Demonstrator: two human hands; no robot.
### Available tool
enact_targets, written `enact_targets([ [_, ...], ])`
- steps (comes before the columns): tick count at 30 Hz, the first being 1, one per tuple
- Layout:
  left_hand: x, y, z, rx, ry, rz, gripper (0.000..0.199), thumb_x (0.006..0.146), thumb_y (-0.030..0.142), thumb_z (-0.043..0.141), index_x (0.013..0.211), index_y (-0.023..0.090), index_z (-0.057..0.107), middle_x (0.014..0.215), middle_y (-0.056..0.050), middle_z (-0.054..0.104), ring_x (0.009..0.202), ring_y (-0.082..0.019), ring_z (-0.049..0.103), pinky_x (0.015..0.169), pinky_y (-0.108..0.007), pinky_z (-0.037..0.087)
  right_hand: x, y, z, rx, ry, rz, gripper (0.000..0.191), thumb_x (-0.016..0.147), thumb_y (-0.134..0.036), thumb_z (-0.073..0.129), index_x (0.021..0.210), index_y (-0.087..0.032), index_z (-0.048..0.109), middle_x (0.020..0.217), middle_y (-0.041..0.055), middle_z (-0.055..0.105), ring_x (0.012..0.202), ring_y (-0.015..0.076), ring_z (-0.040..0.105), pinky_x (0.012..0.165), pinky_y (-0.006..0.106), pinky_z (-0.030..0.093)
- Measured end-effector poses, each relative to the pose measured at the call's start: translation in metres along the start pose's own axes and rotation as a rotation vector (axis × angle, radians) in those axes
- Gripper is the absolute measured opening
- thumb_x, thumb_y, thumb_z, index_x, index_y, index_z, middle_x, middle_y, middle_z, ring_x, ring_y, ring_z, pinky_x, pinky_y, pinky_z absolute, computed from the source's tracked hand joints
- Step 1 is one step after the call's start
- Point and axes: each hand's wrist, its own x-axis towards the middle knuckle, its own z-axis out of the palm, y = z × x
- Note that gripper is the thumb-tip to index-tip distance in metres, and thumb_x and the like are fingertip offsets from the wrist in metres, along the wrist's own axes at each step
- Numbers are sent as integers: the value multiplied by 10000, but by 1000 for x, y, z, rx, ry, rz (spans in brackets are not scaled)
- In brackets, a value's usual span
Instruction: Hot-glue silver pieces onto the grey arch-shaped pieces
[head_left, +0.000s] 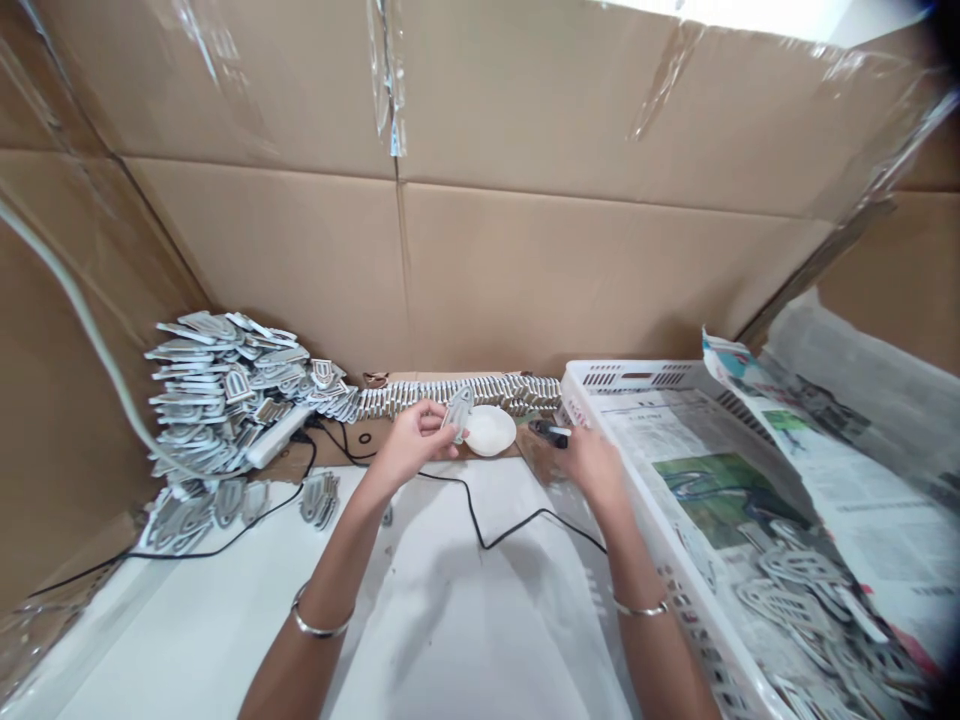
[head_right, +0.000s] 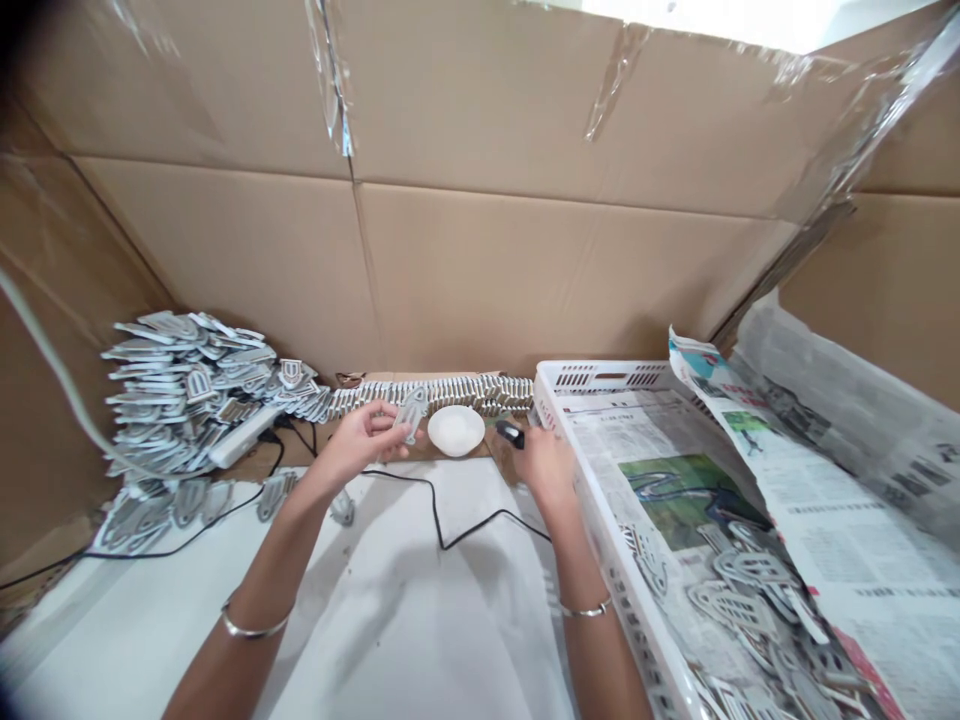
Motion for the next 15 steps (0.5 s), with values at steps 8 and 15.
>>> enact_targets([
  [8, 2, 2, -7, 165, 78, 156, 390, 755, 481, 685, 618, 165, 502, 584, 41, 476, 554, -93, 440, 531, -216, 322, -2, 3, 2, -133, -186, 38, 335, 865, -406, 564, 1010, -142, 709, 979, 186, 724, 909, 315, 692, 675, 327, 435],
  [15, 0, 6, -7, 154, 9, 88, 319, 784, 444, 642, 666, 160, 555, 612, 29, 490, 580, -109, 463, 530, -208, 352, -18, -13, -19, 299, 210, -414, 261, 900, -327, 480, 683, -207, 560, 733, 33, 640, 711, 176, 564, 595, 262, 327],
])
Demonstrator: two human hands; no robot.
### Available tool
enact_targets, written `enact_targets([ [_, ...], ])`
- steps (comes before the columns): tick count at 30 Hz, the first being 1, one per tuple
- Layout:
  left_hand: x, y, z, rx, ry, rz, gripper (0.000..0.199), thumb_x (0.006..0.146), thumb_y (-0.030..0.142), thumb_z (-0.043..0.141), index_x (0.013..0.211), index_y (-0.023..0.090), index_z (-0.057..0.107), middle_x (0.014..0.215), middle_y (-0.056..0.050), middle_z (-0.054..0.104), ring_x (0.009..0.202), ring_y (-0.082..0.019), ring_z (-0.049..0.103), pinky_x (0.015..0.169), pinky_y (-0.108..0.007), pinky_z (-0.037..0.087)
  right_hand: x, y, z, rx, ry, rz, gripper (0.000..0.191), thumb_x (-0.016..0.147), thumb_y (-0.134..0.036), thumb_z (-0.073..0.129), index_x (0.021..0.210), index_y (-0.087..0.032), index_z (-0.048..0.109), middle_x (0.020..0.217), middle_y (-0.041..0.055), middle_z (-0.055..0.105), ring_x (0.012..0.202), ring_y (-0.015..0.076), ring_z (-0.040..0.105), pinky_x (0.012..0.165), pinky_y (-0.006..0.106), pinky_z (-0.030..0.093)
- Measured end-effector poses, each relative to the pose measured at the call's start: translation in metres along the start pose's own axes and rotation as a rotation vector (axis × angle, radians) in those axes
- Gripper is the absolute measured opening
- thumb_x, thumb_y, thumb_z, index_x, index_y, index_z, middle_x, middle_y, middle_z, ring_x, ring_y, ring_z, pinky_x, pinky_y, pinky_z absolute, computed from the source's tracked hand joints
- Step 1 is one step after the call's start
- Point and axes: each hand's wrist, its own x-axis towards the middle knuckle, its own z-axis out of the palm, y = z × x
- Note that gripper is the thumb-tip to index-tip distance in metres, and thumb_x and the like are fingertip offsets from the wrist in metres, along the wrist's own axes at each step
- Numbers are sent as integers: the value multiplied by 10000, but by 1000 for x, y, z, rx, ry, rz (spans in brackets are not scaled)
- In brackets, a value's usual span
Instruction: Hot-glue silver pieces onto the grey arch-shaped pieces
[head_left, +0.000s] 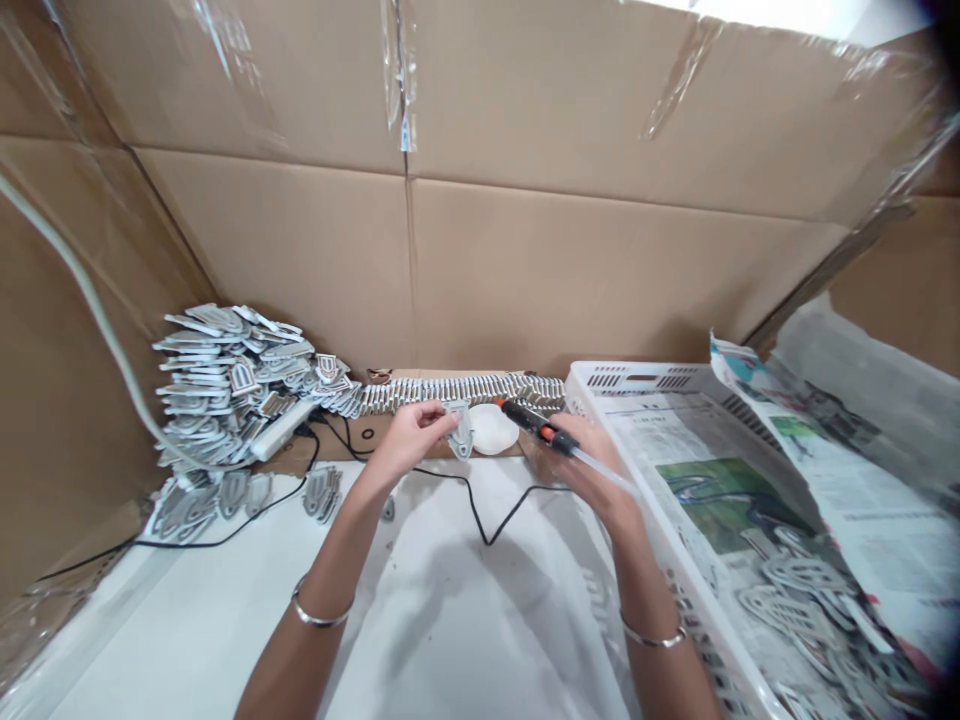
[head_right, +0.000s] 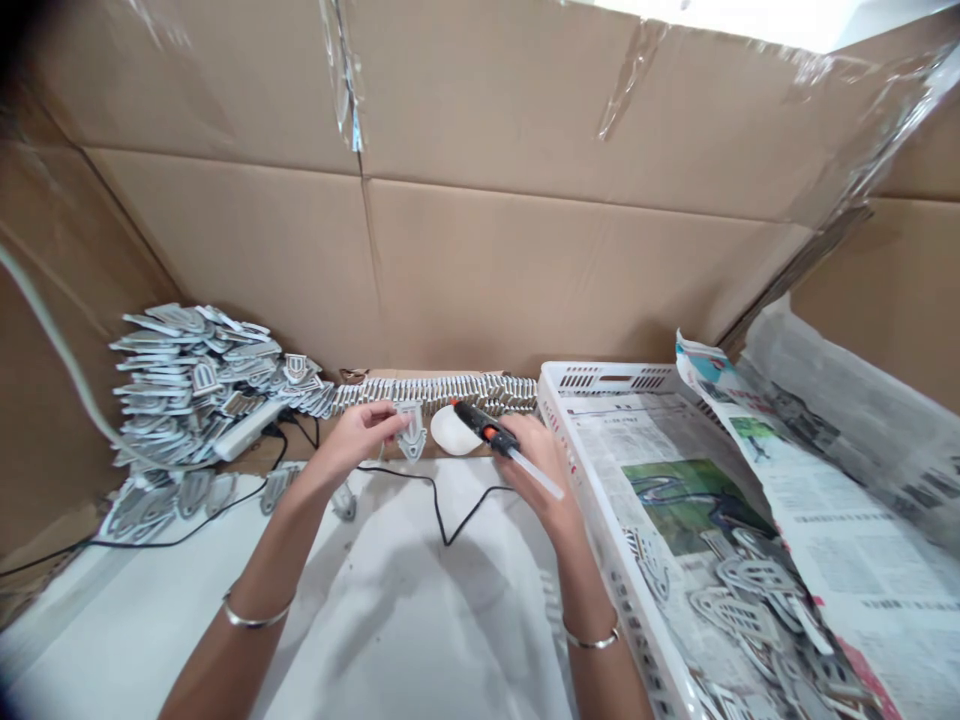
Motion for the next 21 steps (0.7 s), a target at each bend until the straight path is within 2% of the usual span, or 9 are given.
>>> enact_targets([
  [2, -1, 2, 1, 8, -8, 1, 304, 774, 433, 631, 663, 162, 553, 616, 28, 486, 586, -111, 461, 534, -208, 351, -3, -5, 1, 99, 49, -118, 210, 885, -265, 496, 687, -204, 535, 725, 18, 611, 725, 163, 534, 621, 254, 335],
  [6, -2, 4, 3, 45, -17, 26, 291, 768, 431, 614, 664, 164, 560, 616, 28, 493, 586, -112, 451, 542, -216, 332, -6, -14, 2, 180, 13, -219, 138, 879, -203, 505, 763, -208, 579, 787, 14, 629, 764, 161, 515, 653, 253, 343],
  [21, -5, 7, 5, 42, -47, 41, 270, 791, 413, 624, 727, 150, 619, 672, 8, 564, 620, -122, 489, 580, -231, 341, -5, -15, 5, 133, -6, -262, 134, 889, -200, 525, 783, -197, 607, 841, 33, 647, 783, 175, 489, 665, 266, 342],
])
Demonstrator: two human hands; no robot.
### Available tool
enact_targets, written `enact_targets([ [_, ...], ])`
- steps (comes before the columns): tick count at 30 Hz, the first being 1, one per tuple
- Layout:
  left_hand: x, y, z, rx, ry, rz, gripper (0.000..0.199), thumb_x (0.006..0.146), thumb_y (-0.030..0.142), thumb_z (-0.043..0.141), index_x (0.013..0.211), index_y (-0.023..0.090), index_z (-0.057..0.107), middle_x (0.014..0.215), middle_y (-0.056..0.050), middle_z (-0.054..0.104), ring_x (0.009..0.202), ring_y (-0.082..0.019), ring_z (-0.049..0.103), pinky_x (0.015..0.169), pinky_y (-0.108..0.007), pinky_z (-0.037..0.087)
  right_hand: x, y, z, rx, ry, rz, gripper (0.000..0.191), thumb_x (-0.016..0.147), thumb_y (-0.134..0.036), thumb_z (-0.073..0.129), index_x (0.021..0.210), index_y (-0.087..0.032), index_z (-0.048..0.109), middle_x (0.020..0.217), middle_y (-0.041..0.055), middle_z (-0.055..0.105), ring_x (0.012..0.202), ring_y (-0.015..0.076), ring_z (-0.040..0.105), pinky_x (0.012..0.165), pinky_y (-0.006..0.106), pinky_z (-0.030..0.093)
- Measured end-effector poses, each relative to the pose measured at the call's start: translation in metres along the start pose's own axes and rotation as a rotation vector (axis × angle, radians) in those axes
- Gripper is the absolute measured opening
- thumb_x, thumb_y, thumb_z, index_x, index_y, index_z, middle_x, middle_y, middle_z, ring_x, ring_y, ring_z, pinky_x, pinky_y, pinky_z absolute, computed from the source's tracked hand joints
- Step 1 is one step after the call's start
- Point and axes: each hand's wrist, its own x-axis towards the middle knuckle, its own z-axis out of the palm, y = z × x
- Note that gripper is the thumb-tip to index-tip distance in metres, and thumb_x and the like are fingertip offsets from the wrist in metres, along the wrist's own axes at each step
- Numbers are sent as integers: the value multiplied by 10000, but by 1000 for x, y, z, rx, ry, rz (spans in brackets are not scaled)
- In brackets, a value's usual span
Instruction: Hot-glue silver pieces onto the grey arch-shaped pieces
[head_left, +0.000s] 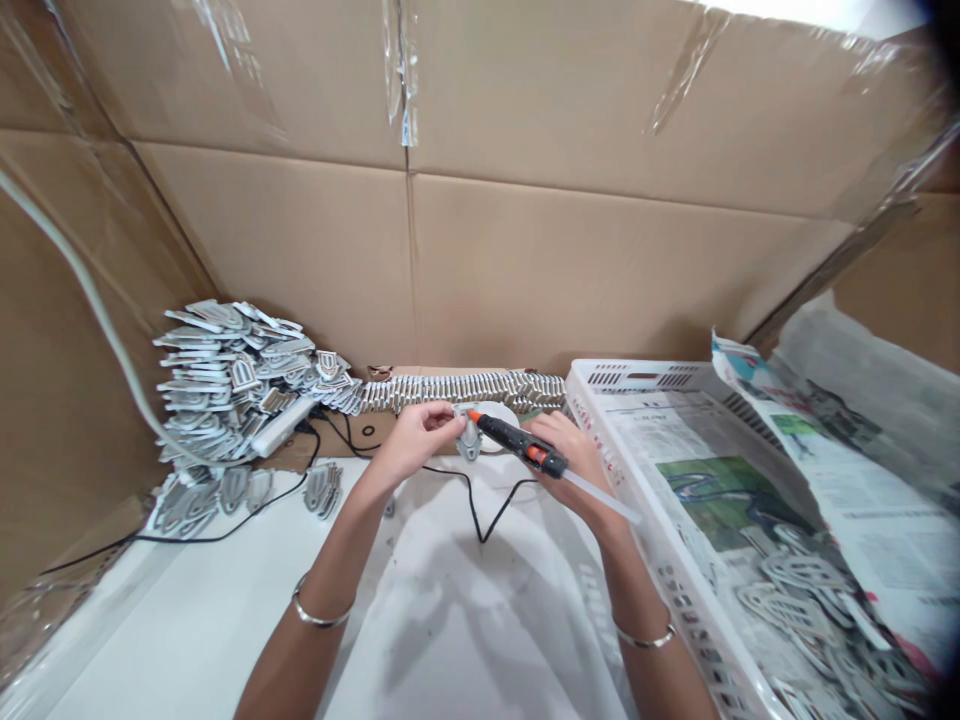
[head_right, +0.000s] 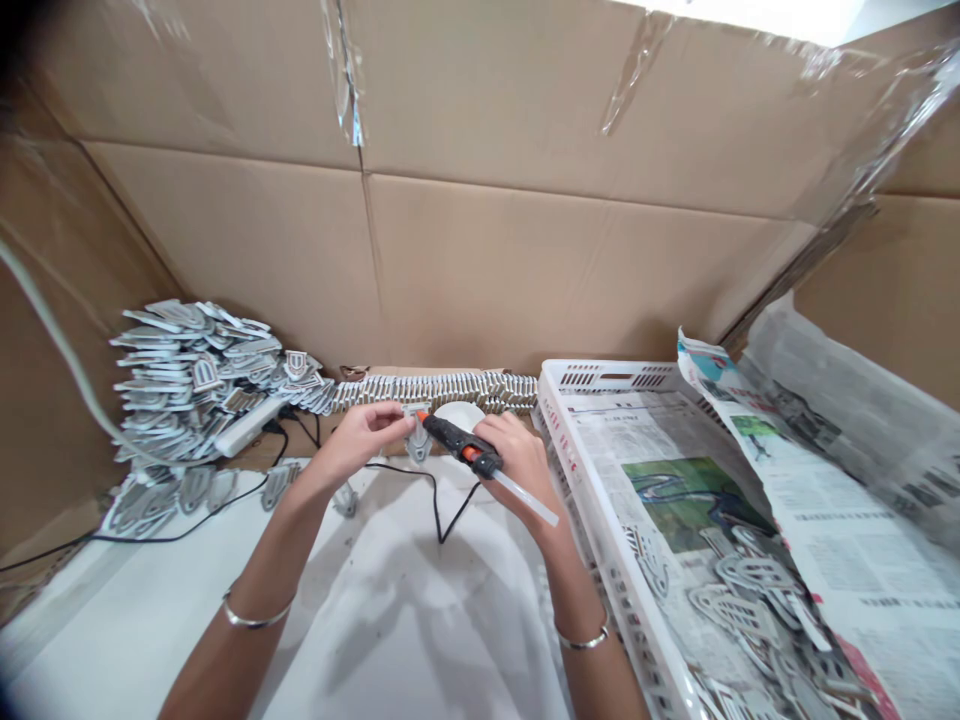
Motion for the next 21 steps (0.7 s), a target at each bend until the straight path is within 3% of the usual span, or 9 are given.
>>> enact_targets([
  [8, -1, 2, -2, 17, -20, 25, 276, 807, 412, 610, 746, 143, 616, 706, 3, 563, 669, -131, 496, 620, -234, 362, 0, 0, 6, -21, 63, -29, 194, 853, -99, 493, 723, -192, 602, 817, 32, 646, 771, 163, 473, 653, 252, 339],
  [13, -1, 1, -3, 40, 6, 3, 305, 797, 434, 622, 695, 148, 588, 647, 30, 520, 605, -107, 452, 565, -219, 327, -1, 3, 7, -27, 153, -10, 238, 883, -151, 471, 660, -190, 544, 699, 23, 597, 723, 157, 480, 639, 246, 340],
  [16, 2, -5, -6, -7, 17, -28, 303, 773, 442, 652, 720, 148, 598, 681, 18, 571, 628, -114, 507, 579, -219, 373, -2, 11, -1, -116, 173, 169, 233, 882, -256, 501, 662, -197, 549, 692, 31, 608, 701, 169, 523, 620, 258, 337],
  [21, 12, -30, -13, -10, 49, -73, 412, 725, 416, 689, 1020, 134, 636, 738, -12, 655, 675, -151, 606, 643, -251, 452, -3, 31, 1, -342, -140, 584, 386, 891, -518, 479, 936, -212, 710, 852, 111, 721, 775, 260, 653, 613, 297, 377],
])
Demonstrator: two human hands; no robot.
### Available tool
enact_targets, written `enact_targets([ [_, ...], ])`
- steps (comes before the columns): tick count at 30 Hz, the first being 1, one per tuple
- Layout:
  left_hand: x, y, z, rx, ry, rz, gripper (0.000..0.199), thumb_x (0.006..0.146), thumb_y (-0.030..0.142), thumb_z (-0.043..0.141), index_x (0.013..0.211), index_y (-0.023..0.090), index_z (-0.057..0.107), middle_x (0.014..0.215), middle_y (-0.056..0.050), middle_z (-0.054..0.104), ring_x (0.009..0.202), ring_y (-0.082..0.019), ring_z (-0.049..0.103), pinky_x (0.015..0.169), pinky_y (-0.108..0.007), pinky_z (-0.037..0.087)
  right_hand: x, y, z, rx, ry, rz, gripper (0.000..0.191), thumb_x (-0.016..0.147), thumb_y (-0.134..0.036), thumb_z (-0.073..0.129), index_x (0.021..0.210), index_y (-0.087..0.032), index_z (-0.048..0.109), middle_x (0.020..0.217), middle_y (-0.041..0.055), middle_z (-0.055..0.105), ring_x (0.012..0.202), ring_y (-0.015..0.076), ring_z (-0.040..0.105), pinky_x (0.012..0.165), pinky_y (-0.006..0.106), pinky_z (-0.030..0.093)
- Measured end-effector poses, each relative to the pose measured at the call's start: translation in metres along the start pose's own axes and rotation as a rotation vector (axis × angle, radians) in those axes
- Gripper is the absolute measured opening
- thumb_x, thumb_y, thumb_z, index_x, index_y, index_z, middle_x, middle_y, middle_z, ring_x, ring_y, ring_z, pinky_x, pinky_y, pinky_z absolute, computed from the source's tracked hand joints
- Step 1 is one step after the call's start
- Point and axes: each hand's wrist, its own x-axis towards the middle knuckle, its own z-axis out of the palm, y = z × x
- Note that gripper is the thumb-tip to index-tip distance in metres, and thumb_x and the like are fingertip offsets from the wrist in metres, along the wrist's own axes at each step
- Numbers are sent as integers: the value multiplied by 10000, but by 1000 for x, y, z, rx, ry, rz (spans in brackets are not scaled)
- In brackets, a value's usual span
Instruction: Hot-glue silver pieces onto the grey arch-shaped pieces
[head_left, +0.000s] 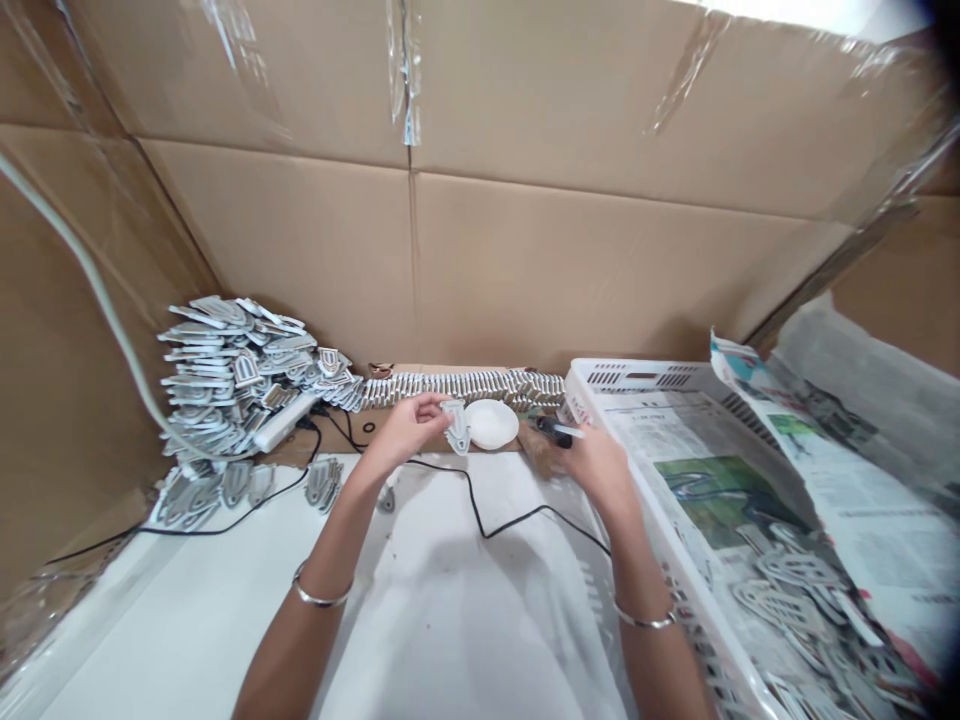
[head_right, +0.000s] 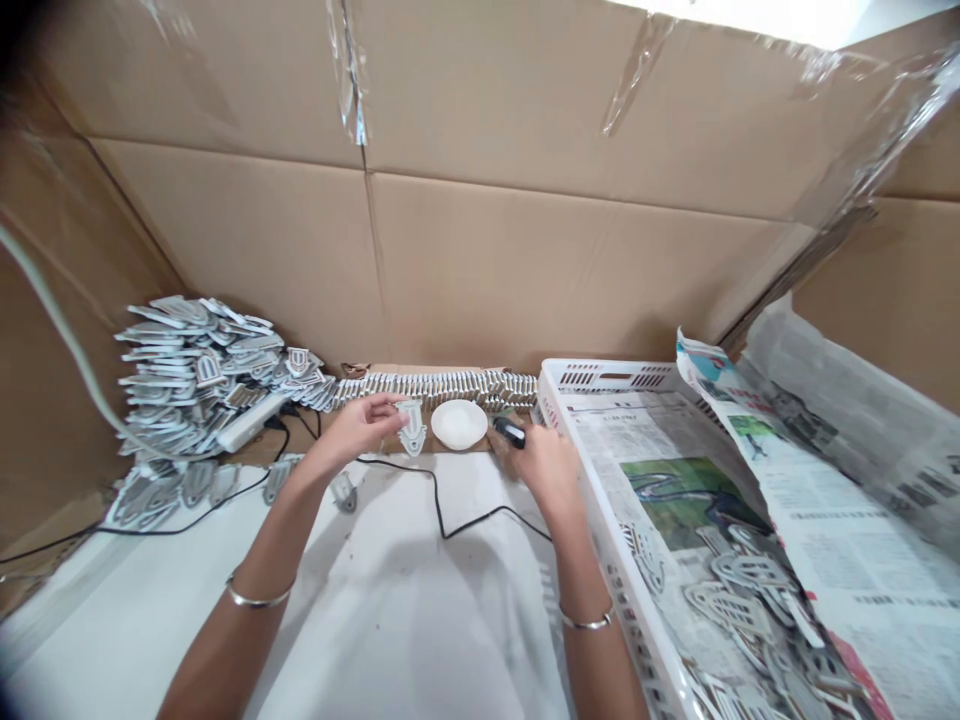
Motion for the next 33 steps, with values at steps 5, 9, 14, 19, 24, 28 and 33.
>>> enact_targets([
  [5, 0, -48, -4, 181, -57, -44, 454, 733, 418, 641, 1066, 109, 628, 703, -35, 672, 690, -199, 652, 648, -282, 486, 11, 8, 24, -173, -252, 141, 368, 840, -398, 562, 1079, -161, 711, 997, 173, 731, 906, 301, 692, 696, 321, 454],
  [9, -12, -85, -4, 480, -79, -115, 372, 782, 344, 581, 1069, 117, 647, 717, -40, 702, 714, -207, 677, 659, -274, 476, 10, 11, 21, -208, -309, 139, 350, 821, -374, 587, 1040, -135, 719, 845, 166, 730, 833, 273, 699, 686, 303, 452],
  [14, -26, -96, -4, 674, -32, -196, 294, 766, 232, 605, 1031, 123, 669, 748, -65, 724, 731, -226, 680, 653, -275, 433, 1, 6, 2, -131, -277, 84, 298, 839, -352, 554, 986, -165, 733, 789, 131, 728, 769, 243, 691, 667, 283, 433],
  [19, -45, -74, -11, 826, 83, -239, 254, 849, 254, 538, 1040, 138, 659, 926, -129, 737, 937, -278, 671, 738, -296, 432, -4, 1, -1, -131, -209, 27, 395, 880, -448, 505, 1014, -154, 732, 951, 173, 741, 871, 291, 691, 693, 312, 448],
  [24, -75, -58, 0, 850, 30, -150, 270, 908, 306, 493, 1099, 174, 631, 968, -85, 721, 928, -241, 665, 772, -284, 449, 2, 1, 15, -141, -206, -1, 407, 890, -429, 506, 1073, -130, 713, 1052, 202, 723, 975, 327, 683, 789, 365, 480],
  [28, -93, -66, 26, 1038, -68, 49, 216, 905, 200, 482, 1041, 158, 643, 1102, -120, 653, 1075, -262, 591, 918, -342, 439, 6, 2, 28, -137, -237, 21, 373, 869, -371, 547, 1105, -125, 699, 1095, 201, 712, 1016, 320, 677, 815, 360, 495],
  [33, -109, -84, 43, 1241, -98, 60, 241, 874, 95, 454, 1024, 133, 639, 1127, -153, 608, 1061, -295, 574, 911, -413, 448, 3, 8, 34, -107, -282, 31, 357, 830, -354, 599, 1092, -133, 698, 1098, 177, 714, 1001, 303, 682, 784, 343, 513],
])
